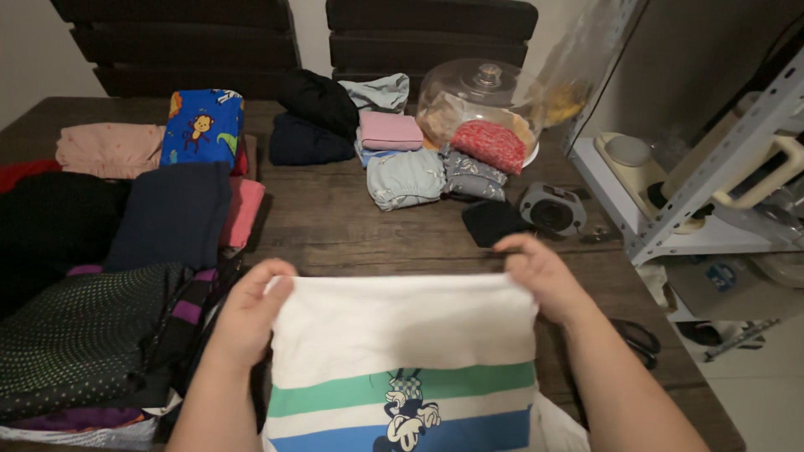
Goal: The person folds a white t-shirt with a cartoon graphic, then a blue pair of shorts, and finally a black pair of pants on a wooden table. Each item is folded neatly and placed into a green laundry bag.
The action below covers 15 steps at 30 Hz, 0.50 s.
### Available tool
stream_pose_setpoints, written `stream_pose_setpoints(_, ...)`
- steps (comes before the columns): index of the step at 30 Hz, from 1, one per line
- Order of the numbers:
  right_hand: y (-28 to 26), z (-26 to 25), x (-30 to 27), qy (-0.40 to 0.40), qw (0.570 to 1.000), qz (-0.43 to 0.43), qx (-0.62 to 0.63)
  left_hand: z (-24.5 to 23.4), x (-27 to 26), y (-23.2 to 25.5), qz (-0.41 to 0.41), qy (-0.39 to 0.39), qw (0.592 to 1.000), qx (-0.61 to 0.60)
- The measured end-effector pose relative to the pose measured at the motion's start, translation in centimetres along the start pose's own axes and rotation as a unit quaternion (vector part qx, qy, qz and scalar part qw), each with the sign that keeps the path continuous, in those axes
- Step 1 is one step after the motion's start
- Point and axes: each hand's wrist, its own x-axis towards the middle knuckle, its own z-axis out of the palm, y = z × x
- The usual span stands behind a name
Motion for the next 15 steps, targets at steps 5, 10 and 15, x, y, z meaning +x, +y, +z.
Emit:
stream_pose_setpoints(5, 1.0, -0.4, 0.6, 0.061, 0.983, 0.078, -0.152, 0.6, 1.1, 2.2, -0.009, -0.054, 0.959, 0.279)
stream_pose_setpoints(10, -0.9, -0.2, 1.3, 0.172, 0.985, -0.012, 0.021, 0.5, 0.7, 3.7, -0.006, -0.075, 0.937, 0.342)
stream_pose_setpoints(15, 1.3, -1.9, 0.0, 0.055, 0.979, 0.029, -0.193, 0.8, -0.2, 8.0, -0.056, -0.072, 0.948, 0.304)
